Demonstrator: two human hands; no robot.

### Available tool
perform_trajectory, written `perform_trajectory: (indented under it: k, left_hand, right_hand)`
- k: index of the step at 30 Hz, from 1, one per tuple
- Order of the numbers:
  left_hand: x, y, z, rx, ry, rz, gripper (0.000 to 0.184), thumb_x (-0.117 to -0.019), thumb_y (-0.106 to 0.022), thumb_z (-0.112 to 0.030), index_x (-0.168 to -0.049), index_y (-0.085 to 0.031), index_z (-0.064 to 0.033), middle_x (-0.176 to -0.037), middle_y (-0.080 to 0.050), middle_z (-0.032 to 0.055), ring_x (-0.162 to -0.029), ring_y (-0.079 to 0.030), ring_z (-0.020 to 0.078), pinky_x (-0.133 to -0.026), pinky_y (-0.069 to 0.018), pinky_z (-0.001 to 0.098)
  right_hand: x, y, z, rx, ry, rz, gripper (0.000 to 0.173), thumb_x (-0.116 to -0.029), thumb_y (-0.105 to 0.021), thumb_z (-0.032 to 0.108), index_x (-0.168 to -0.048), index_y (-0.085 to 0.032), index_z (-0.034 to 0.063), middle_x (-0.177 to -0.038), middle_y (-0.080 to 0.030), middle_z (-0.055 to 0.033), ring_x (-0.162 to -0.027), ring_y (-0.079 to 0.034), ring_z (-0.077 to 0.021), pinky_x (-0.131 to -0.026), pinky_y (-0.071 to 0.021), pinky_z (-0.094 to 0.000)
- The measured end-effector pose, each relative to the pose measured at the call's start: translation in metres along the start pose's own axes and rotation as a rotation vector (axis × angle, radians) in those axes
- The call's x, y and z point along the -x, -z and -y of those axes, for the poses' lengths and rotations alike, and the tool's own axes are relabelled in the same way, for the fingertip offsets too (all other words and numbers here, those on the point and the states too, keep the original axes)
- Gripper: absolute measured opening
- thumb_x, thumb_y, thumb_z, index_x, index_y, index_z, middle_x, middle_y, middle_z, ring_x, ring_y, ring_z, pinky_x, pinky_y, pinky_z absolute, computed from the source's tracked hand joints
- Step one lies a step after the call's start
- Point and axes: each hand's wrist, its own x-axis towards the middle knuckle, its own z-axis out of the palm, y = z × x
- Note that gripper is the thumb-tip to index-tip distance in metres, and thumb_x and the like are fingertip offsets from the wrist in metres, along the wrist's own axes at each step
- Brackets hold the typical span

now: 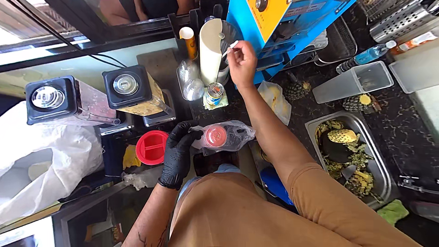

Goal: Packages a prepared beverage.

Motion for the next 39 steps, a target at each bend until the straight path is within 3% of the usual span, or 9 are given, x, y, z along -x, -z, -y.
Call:
perform_trajectory:
  k: [4,9,13,18,22,25,29,33,39]
  left_hand:
    - [0.0,0.005,0.006,0.076,-0.018,-0.077,0.043,-0.0959,-0.055,0.0,-0.137,-0.059,-0.0107,-0.11,-0.068,0.0103,-0.072,-0.06,0.0126,-0.062,-0.0527,0.025]
    - [-0.008,0.017,0.017,0.135,-0.024,-0.188,0.05,-0.1042,-0.044,-0.003,-0.151,-0.048,-0.0212,-0.131,-0.064,0.0043,-0.061,-0.051,0.0037,-0.052,-0.0424,0.0172]
    - [-0.008,0.012,0.013,0.16,-0.047,-0.177,0.048,-0.1056,-0.042,-0.009,-0.151,-0.046,-0.0213,-0.118,-0.067,0.0042,-0.056,-0.047,0.0019,-0.048,-0.039,0.0148]
    - [-0.003,0.008,0.004,0.032,-0.067,-0.127,0.045,-0.1062,-0.044,-0.015,-0.15,-0.048,-0.0206,-0.12,-0.067,0.0046,-0.057,-0.046,0.0042,-0.048,-0.0376,0.0178]
    - [-0.006,-0.018,-0.011,-0.16,0.01,-0.142,0.037,-0.1021,-0.057,-0.013,-0.139,-0.055,-0.0146,-0.105,-0.068,0.0046,-0.062,-0.056,0.01,-0.051,-0.0482,0.025]
    - [-0.005,-0.026,-0.028,-0.483,0.097,-0.143,0.043,-0.0955,-0.069,-0.017,-0.137,-0.058,-0.0141,-0.11,-0.071,0.0077,-0.081,-0.069,0.017,-0.07,-0.0618,0.0375]
    - [-0.002,-0.018,-0.056,-0.519,0.137,-0.072,0.041,-0.0997,-0.062,-0.011,-0.14,-0.055,-0.0039,-0.119,-0.067,0.0174,-0.084,-0.067,0.0215,-0.072,-0.0576,0.0401]
    - [-0.002,-0.018,-0.04,-0.303,0.141,-0.135,0.036,-0.1017,-0.059,-0.017,-0.138,-0.057,-0.0133,-0.11,-0.069,0.0066,-0.074,-0.063,0.0139,-0.061,-0.0537,0.0306]
    - [0.007,-0.001,-0.023,-0.194,0.124,-0.15,0.036,-0.0991,-0.058,-0.011,-0.135,-0.059,-0.0124,-0.101,-0.067,0.0048,-0.062,-0.056,0.0099,-0.053,-0.0496,0.0246]
  right_hand:
    - [-0.022,0.04,0.065,-0.161,0.181,0.072,0.02,-0.0965,-0.062,0.002,-0.112,-0.061,-0.0098,-0.091,-0.066,-0.0129,-0.067,-0.06,-0.0128,-0.056,-0.0517,-0.0282]
    - [0.018,0.054,0.14,-0.344,0.192,0.508,0.019,-0.0968,-0.06,0.007,-0.111,-0.059,-0.0052,-0.091,-0.069,-0.0106,-0.072,-0.064,-0.0116,-0.061,-0.0568,-0.0293]
    - [0.067,0.029,0.128,-0.371,0.25,0.789,0.017,-0.0928,-0.063,0.006,-0.106,-0.067,-0.0031,-0.092,-0.07,-0.0103,-0.069,-0.062,-0.0113,-0.059,-0.0546,-0.0275]
    - [0.096,0.017,0.101,-0.211,0.346,1.128,0.016,-0.0968,-0.064,0.015,-0.107,-0.072,0.0056,-0.084,-0.069,-0.0046,-0.071,-0.066,-0.0153,-0.066,-0.0587,-0.0356]
    - [0.101,0.032,0.093,0.056,0.44,1.391,0.013,-0.097,-0.066,0.018,-0.107,-0.074,0.0158,-0.102,-0.072,-0.0024,-0.094,-0.071,-0.0205,-0.079,-0.0602,-0.0454]
    - [0.088,0.041,0.097,0.116,0.458,1.393,0.016,-0.0969,-0.065,0.022,-0.108,-0.075,0.0162,-0.109,-0.073,-0.0076,-0.1,-0.071,-0.0281,-0.083,-0.0593,-0.0541]
    - [0.085,0.021,0.134,0.237,0.42,1.518,0.03,-0.0964,-0.068,0.029,-0.11,-0.073,0.0022,-0.1,-0.072,-0.0252,-0.092,-0.071,-0.0473,-0.073,-0.0541,-0.0691]
    - [0.085,0.04,0.12,0.24,0.143,1.379,0.024,-0.0989,-0.064,0.024,-0.117,-0.076,0.0147,-0.113,-0.074,-0.0098,-0.104,-0.071,-0.0301,-0.09,-0.0572,-0.0575]
    - [0.118,0.058,0.124,0.172,0.032,1.322,0.022,-0.0981,-0.064,0.021,-0.115,-0.075,0.0131,-0.107,-0.074,-0.0073,-0.098,-0.072,-0.0248,-0.085,-0.0598,-0.0513]
